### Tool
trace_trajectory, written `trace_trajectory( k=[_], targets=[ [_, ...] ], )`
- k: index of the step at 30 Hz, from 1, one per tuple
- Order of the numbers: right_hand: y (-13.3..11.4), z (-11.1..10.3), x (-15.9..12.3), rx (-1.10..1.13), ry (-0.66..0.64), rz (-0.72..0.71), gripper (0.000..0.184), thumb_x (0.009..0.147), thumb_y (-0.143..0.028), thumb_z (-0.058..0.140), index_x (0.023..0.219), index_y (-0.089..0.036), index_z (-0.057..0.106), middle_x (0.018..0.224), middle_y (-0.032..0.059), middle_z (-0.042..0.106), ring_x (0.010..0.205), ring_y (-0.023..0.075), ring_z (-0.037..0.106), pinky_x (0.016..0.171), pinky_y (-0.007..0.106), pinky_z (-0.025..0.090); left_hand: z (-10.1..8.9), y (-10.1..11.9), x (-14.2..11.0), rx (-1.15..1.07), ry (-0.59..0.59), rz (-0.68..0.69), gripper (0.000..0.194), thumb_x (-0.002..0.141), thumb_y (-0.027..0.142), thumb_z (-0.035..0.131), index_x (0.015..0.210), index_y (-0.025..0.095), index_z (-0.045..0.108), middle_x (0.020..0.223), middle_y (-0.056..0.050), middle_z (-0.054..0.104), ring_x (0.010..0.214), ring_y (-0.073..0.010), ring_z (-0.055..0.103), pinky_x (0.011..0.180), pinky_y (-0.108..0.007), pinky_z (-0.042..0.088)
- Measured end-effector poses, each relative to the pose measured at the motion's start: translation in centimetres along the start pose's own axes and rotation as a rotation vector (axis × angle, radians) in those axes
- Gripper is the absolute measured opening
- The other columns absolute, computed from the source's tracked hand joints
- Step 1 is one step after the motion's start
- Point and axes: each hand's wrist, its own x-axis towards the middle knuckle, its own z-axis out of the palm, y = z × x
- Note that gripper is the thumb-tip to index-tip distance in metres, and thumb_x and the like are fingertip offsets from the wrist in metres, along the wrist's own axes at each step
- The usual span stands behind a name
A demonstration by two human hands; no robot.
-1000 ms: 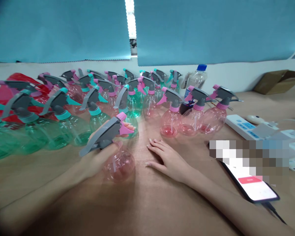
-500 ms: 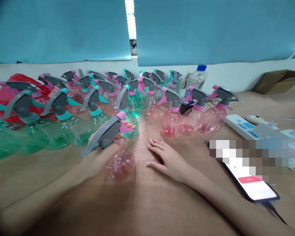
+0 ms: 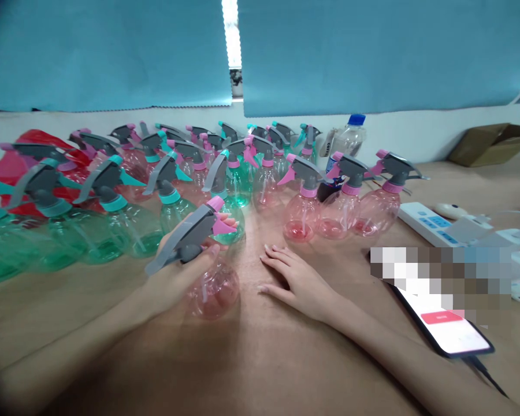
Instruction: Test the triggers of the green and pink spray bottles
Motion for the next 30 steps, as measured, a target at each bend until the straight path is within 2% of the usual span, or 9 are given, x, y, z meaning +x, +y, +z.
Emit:
trace_trajectory(
  k=[7, 13, 23, 30],
  targets=[
    [-0.05, -0.01, 0.09, -0.004, -0.002, 0.000, 0.064, 0.093, -0.057, 0.049, 0.140, -0.014, 0.051, 0.151, 0.0126, 0.042, 0.142, 0.0283, 0.036, 0.116, 0.051, 0.031, -0.21, 0.17, 0.07, 0.016, -0.036, -0.019, 0.026, 0.073, 0.017, 0.051, 0.098, 0.022, 0.055, 0.072, 0.005, 0.048, 0.051, -0.0095, 0.038, 0.051, -0.024, 0.035],
    [0.06, 0.07, 0.01, 0.015, 0.012, -0.006, 0.063, 0.092, -0.057, 0.051, 0.140, -0.016, 0.051, 0.151, 0.0117, 0.043, 0.141, 0.0285, 0.037, 0.116, 0.052, 0.031, -0.40, 0.47, 0.20, 0.039, -0.038, 0.005, 0.022, 0.073, 0.017, 0.047, 0.093, 0.023, 0.052, 0.074, 0.005, 0.050, 0.052, -0.0110, 0.040, 0.055, -0.026, 0.036],
    [0.10, 0.23, -0.05, 0.022, 0.018, 0.001, 0.062, 0.092, -0.057, 0.052, 0.140, -0.017, 0.051, 0.151, 0.0113, 0.043, 0.141, 0.0283, 0.037, 0.116, 0.052, 0.031, -0.65, 0.51, 0.38, 0.053, -0.012, 0.047, 0.011, 0.071, 0.016, 0.048, 0.079, 0.023, 0.046, 0.067, 0.006, 0.042, 0.055, -0.0118, 0.040, 0.054, -0.026, 0.036],
    [0.20, 0.25, -0.02, 0.034, 0.030, -0.007, 0.061, 0.092, -0.055, 0.054, 0.139, -0.017, 0.052, 0.150, 0.0115, 0.044, 0.140, 0.0285, 0.038, 0.117, 0.052, 0.030, -0.69, 0.67, 0.31, 0.050, -0.008, 0.012, 0.008, 0.074, 0.019, 0.051, 0.075, 0.022, 0.044, 0.069, 0.004, 0.048, 0.056, -0.0115, 0.042, 0.054, -0.025, 0.040]
  ],
)
